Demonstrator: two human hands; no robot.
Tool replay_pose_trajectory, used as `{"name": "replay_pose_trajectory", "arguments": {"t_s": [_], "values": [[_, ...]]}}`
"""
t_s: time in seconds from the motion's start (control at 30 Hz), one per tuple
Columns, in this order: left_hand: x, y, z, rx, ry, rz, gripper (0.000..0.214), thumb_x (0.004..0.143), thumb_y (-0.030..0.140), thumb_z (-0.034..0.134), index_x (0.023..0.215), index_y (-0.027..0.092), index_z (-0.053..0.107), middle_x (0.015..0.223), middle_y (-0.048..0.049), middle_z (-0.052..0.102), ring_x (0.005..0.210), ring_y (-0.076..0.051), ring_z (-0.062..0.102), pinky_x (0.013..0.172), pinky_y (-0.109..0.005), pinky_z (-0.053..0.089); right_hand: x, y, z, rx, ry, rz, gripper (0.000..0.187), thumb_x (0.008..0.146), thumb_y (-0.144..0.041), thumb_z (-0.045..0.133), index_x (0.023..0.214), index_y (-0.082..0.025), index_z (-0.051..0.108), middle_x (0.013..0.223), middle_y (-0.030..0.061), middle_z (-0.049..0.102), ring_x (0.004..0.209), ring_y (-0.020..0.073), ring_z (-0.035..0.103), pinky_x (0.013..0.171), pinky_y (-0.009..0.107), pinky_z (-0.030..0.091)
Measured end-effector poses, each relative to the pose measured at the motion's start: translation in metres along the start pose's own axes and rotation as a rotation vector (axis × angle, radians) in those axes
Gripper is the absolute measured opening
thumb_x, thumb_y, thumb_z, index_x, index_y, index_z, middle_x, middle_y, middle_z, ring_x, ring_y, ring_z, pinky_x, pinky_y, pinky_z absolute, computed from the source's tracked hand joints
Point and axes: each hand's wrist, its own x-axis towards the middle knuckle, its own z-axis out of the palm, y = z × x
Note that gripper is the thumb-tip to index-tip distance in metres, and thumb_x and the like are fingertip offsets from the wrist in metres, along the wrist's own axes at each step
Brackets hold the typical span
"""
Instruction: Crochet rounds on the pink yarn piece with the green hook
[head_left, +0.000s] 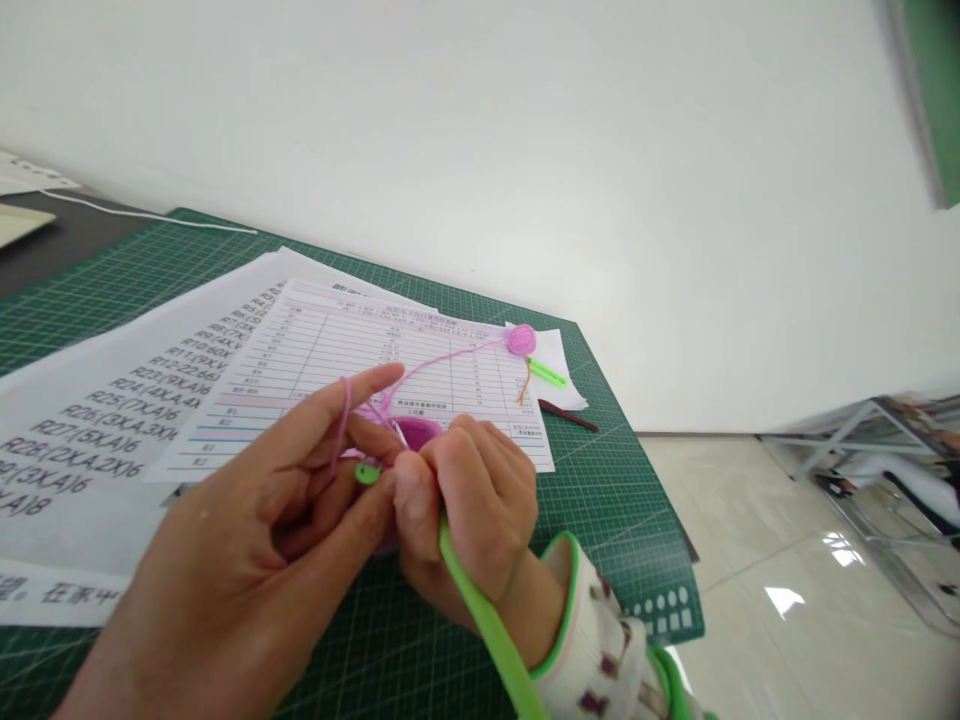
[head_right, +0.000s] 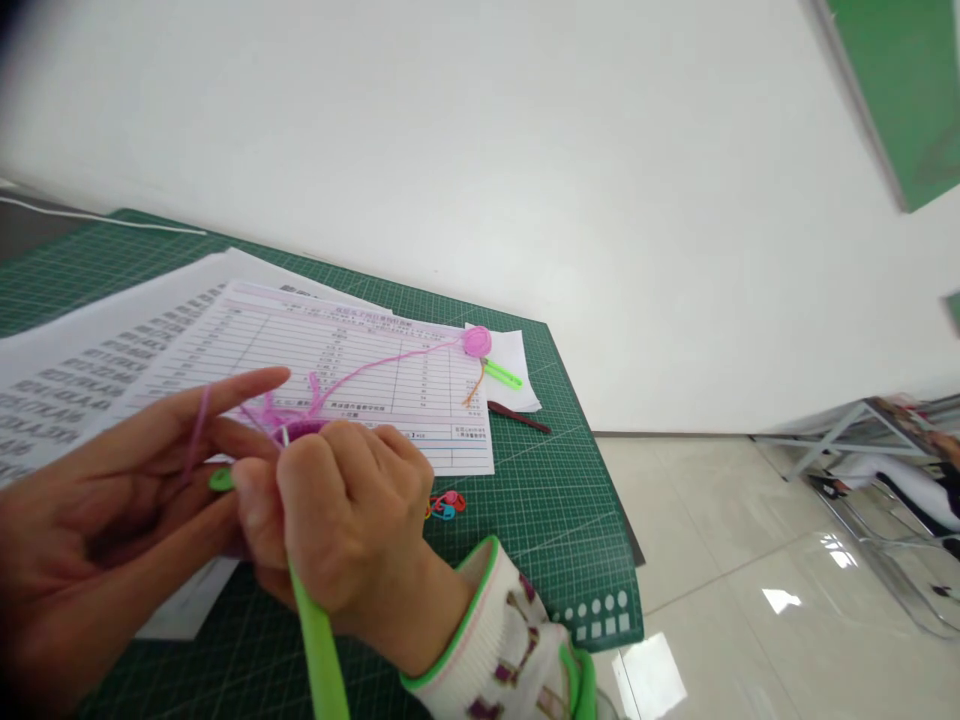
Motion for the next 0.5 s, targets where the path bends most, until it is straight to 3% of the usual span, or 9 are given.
{"name": "replay_pose_trajectory", "arguments": {"t_s": [0.07,0.17,0.23,0.37,0.5], "values": [[0.003,0.006,0.0,-0.093,-0.027,-0.007,0.061,0.08,0.031,0.08,0.136,0.037,0.056,0.087,0.0097,0.074,0.077,-0.013,0.07,0.069,-0.012,0.055,-0.001,0.0,0.005,0.004,0.077,-0.004,0.032,0.103,-0.03,0.034,0.072,-0.024,0.041,0.055,-0.0022,0.044,0.051,0.013,0.041,0.05,0.032,0.032],[0.006,0.015,-0.002,-0.361,-0.138,-0.173,0.054,0.077,0.033,0.083,0.128,0.034,0.064,0.076,0.011,0.075,0.071,-0.011,0.07,0.067,-0.011,0.055,0.0,0.001,0.007,0.044,0.146,-0.044,0.029,0.103,-0.032,0.035,0.077,-0.023,0.043,0.056,-0.0022,0.047,0.051,0.0131,0.045,0.05,0.031,0.036],[0.007,0.02,-0.006,-0.399,-0.147,-0.269,0.049,0.078,0.029,0.082,0.125,0.034,0.067,0.088,0.0088,0.08,0.085,-0.014,0.073,0.075,-0.011,0.055,0.001,0.0,0.004,0.096,0.167,-0.066,0.028,0.103,-0.033,0.036,0.078,-0.023,0.045,0.056,-0.0025,0.048,0.051,0.0126,0.046,0.05,0.029,0.038],[0.006,0.022,-0.015,-0.364,-0.169,-0.342,0.044,0.084,0.032,0.076,0.127,0.032,0.068,0.1,0.0053,0.082,0.102,-0.019,0.071,0.08,-0.016,0.057,0.005,-0.003,-0.01,0.187,0.034,-0.048,0.027,0.103,-0.034,0.039,0.084,-0.021,0.052,0.061,-0.0013,0.057,0.055,0.0113,0.054,0.052,0.026,0.044],[0.007,0.017,-0.021,-0.324,-0.195,-0.321,0.048,0.087,0.035,0.072,0.134,0.035,0.062,0.092,0.0065,0.079,0.084,-0.012,0.069,0.07,-0.011,0.054,0.006,-0.002,-0.025,0.206,-0.051,-0.039,0.024,0.1,-0.028,0.045,0.082,-0.019,0.057,0.063,0.0008,0.062,0.056,0.0118,0.055,0.053,0.027,0.046]]}}
